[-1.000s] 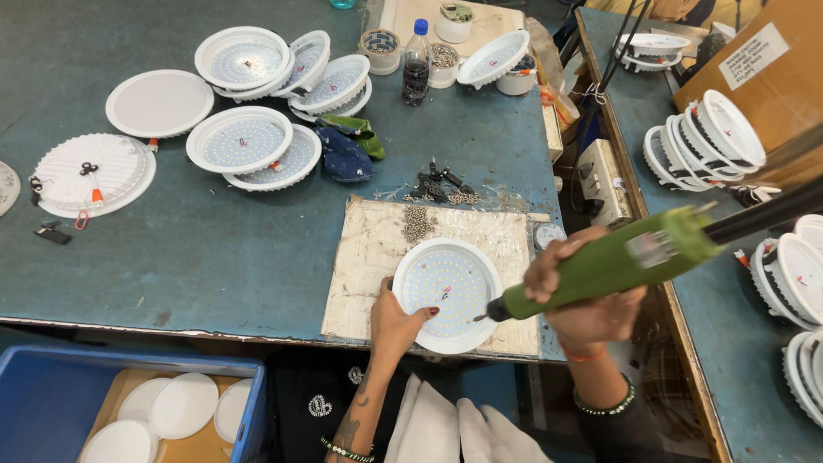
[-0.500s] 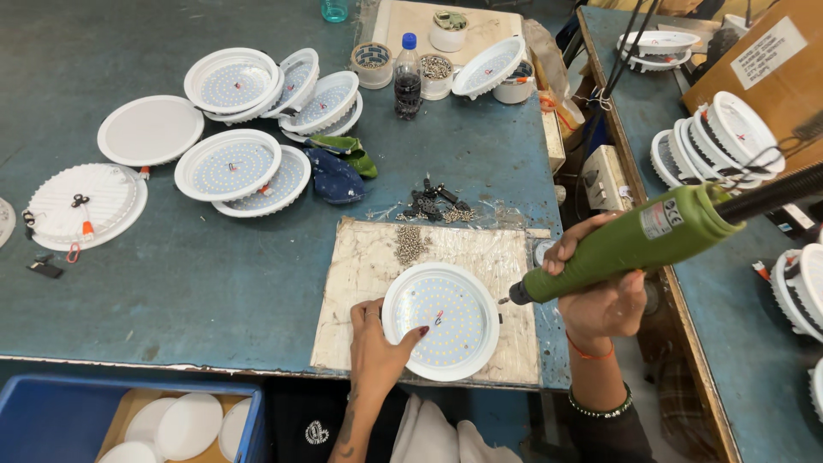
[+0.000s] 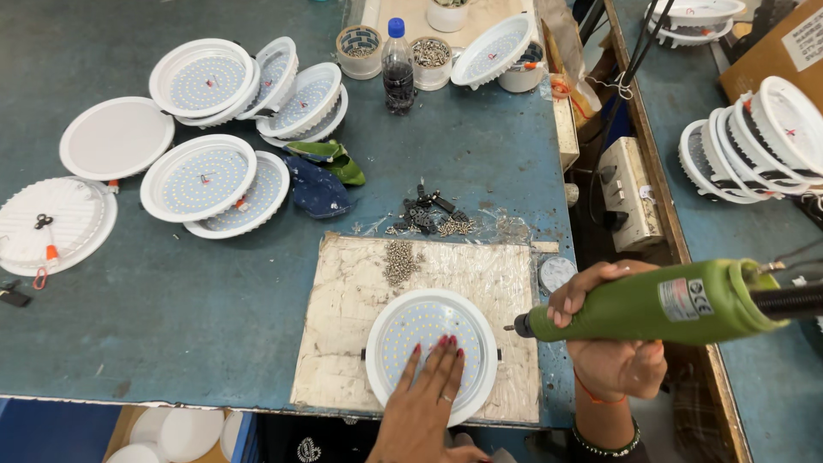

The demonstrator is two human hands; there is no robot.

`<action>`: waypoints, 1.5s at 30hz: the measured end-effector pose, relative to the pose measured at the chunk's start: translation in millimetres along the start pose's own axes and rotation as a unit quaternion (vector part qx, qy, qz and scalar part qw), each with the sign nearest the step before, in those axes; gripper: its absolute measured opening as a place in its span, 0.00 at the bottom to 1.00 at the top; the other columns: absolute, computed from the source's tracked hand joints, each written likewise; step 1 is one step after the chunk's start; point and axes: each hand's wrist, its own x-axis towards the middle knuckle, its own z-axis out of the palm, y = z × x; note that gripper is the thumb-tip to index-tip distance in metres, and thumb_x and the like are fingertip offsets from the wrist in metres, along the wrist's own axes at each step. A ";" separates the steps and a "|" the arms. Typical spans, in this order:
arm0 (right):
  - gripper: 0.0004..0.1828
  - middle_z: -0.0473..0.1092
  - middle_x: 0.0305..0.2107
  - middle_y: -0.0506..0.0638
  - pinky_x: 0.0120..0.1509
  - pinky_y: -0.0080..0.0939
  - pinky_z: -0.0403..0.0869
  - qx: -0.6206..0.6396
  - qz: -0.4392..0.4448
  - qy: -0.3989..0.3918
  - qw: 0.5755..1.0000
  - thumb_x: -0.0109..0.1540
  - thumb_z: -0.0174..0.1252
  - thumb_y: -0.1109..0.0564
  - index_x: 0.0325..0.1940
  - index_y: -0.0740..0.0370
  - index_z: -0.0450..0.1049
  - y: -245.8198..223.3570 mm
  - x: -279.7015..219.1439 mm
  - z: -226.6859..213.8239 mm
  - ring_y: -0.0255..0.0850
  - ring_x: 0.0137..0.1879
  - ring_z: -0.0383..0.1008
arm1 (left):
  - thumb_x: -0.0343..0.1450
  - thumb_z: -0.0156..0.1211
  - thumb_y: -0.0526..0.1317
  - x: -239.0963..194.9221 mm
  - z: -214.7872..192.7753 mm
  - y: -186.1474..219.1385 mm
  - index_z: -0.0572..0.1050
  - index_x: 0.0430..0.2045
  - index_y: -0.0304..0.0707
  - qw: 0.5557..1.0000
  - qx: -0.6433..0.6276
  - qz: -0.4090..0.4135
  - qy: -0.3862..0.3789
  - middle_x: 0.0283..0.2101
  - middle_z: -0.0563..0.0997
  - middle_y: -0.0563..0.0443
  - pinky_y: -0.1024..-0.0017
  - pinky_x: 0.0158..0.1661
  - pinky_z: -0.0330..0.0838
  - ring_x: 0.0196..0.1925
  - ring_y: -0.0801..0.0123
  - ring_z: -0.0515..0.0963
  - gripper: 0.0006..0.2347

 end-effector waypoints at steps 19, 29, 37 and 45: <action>0.38 0.65 0.35 0.64 0.42 0.47 0.72 0.030 0.017 -0.017 0.999 0.68 0.55 0.32 0.62 0.69 0.58 -2.1 -9.8 0.9 0.45 0.36 0.68 | 0.57 0.71 0.40 -11.5 19.9 -9.5 0.60 0.65 0.19 1.000 0.010 0.000 -0.024 0.71 0.61 0.28 0.50 0.70 0.51 0.74 0.44 0.60 0.41; 0.38 0.66 0.31 0.63 0.37 0.45 0.74 0.004 0.008 0.003 1.000 0.68 0.55 0.31 0.59 0.70 0.62 -8.8 -6.3 14.4 0.44 0.33 0.67 | 0.73 0.60 0.37 -19.2 -32.6 -42.0 0.76 0.54 0.36 0.958 -0.177 -0.071 0.214 0.57 0.80 0.43 0.55 0.63 0.71 0.61 0.54 0.79 0.14; 0.39 0.65 0.30 0.64 0.37 0.46 0.73 -0.010 0.018 0.023 1.000 0.67 0.53 0.28 0.59 0.68 0.61 -10.2 -8.4 17.0 0.45 0.31 0.66 | 0.67 0.67 0.35 16.3 -67.8 -124.8 0.83 0.38 0.42 0.911 -0.086 -0.288 0.283 0.39 0.81 0.53 0.69 0.38 0.74 0.40 0.65 0.80 0.07; 0.41 0.65 0.29 0.66 0.36 0.49 0.73 0.015 0.025 0.030 0.999 0.64 0.54 0.30 0.60 0.70 0.60 -12.2 -6.3 11.9 0.48 0.31 0.66 | 0.65 0.70 0.38 23.1 -64.7 -130.3 0.84 0.34 0.44 0.911 -0.098 -0.286 0.280 0.39 0.81 0.56 0.70 0.35 0.74 0.38 0.67 0.78 0.07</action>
